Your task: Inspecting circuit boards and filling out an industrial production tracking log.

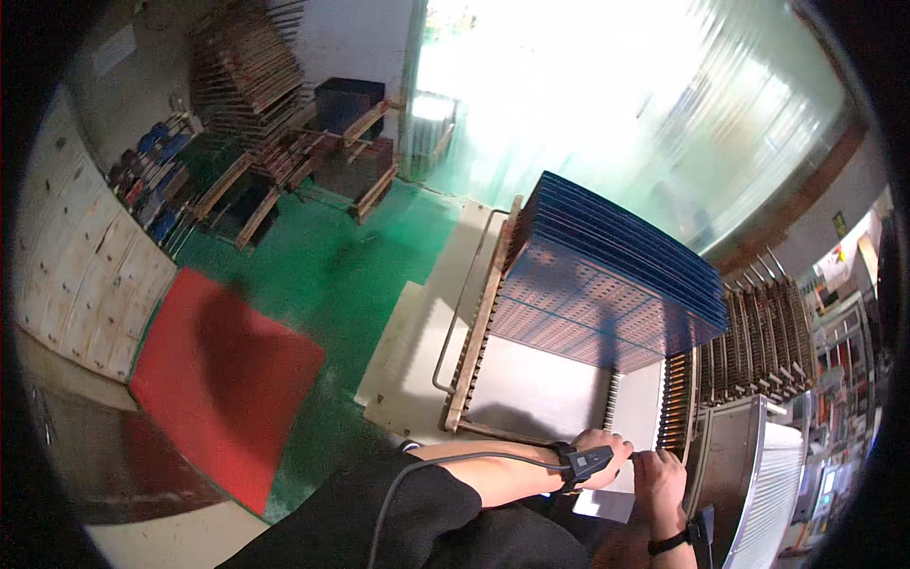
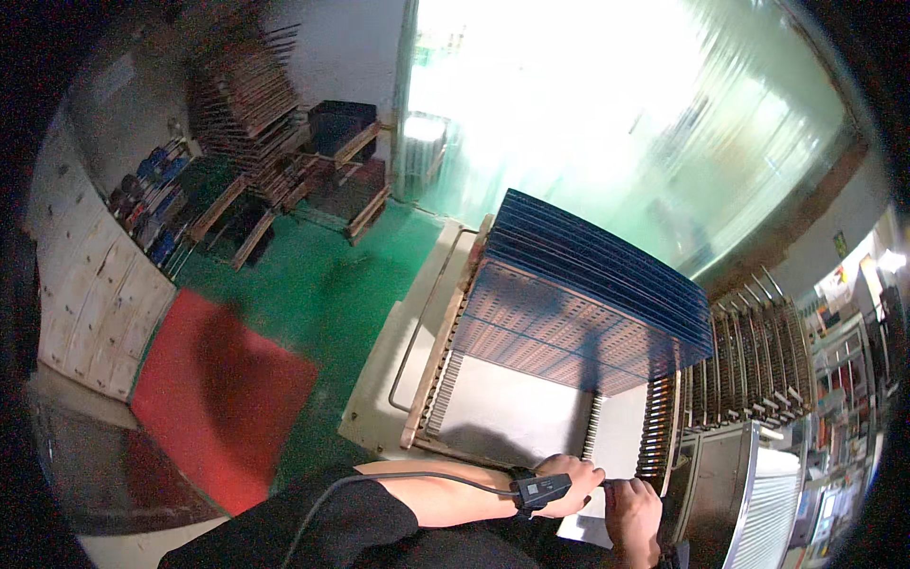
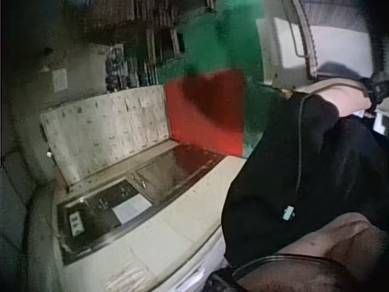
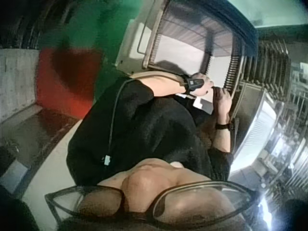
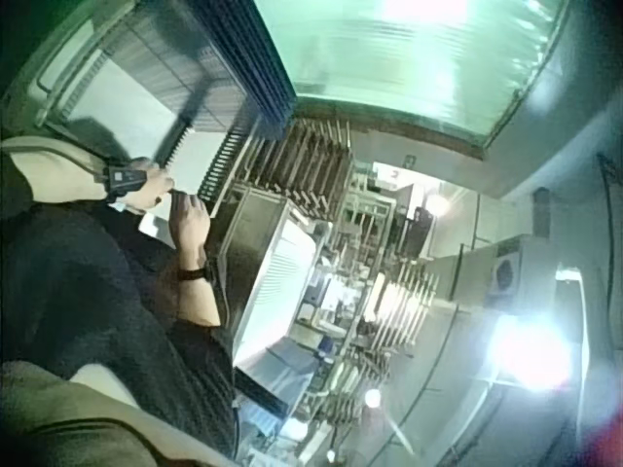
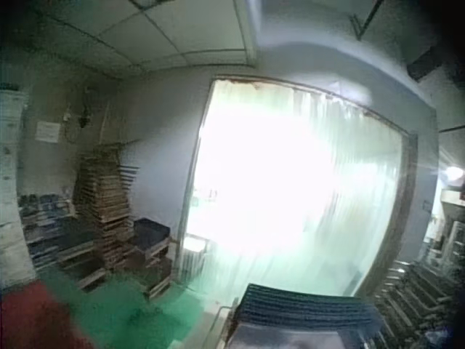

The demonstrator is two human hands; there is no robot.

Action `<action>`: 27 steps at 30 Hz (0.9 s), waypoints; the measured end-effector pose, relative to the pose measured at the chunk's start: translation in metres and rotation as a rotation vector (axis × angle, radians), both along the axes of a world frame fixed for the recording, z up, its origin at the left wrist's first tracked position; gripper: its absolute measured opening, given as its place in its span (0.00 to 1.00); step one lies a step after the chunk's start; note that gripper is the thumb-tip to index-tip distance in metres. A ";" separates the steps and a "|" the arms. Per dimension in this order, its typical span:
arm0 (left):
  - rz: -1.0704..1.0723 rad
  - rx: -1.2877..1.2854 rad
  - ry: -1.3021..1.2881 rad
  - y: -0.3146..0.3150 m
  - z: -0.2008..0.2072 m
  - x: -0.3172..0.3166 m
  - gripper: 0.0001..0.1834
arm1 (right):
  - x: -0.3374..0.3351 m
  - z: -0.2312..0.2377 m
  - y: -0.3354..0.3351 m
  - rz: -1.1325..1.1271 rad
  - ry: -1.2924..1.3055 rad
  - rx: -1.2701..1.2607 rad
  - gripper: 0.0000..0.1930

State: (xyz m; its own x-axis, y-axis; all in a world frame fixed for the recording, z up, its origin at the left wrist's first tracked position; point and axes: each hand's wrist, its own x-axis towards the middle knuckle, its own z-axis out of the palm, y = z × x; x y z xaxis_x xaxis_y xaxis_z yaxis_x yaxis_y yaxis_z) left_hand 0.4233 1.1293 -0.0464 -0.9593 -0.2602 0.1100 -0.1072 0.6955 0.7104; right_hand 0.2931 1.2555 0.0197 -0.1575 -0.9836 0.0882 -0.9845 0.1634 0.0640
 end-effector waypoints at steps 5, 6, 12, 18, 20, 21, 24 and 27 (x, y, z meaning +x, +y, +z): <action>-0.064 0.049 -0.068 -0.006 0.008 -0.002 0.20 | 0.005 -0.009 -0.003 -0.419 -0.386 -0.152 0.05; -0.069 0.065 -0.065 -0.008 0.010 0.000 0.21 | 0.006 -0.010 -0.003 -0.407 -0.355 -0.141 0.06; 0.015 0.071 -0.037 -0.023 0.021 0.019 0.29 | -0.007 -0.019 -0.015 -0.116 -0.081 -0.052 0.04; 0.123 -0.196 0.567 -0.137 0.101 0.131 0.24 | -0.010 -0.001 -0.007 -0.062 -0.114 0.019 0.07; 0.531 -0.258 0.491 -0.173 0.098 0.169 0.21 | -0.007 0.004 -0.007 -0.087 -0.148 0.027 0.08; 0.827 0.012 0.535 -0.175 0.075 0.184 0.23 | -0.004 0.006 -0.011 -0.069 -0.176 0.030 0.08; 1.059 0.581 0.572 -0.187 0.033 0.219 0.23 | -0.002 0.003 -0.016 -0.050 -0.175 0.012 0.08; 0.950 1.239 0.468 -0.198 0.031 0.207 0.20 | 0.008 0.006 -0.016 -0.132 -0.141 0.002 0.07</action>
State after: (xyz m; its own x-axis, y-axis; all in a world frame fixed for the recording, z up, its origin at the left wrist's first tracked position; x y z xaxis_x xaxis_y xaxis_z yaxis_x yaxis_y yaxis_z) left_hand 0.6306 0.9317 -0.0155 -0.3560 -0.8511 -0.3859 0.2339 -0.4809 0.8450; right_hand 0.3015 1.2399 0.0253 -0.2957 -0.9538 0.0542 -0.9538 0.2916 -0.0723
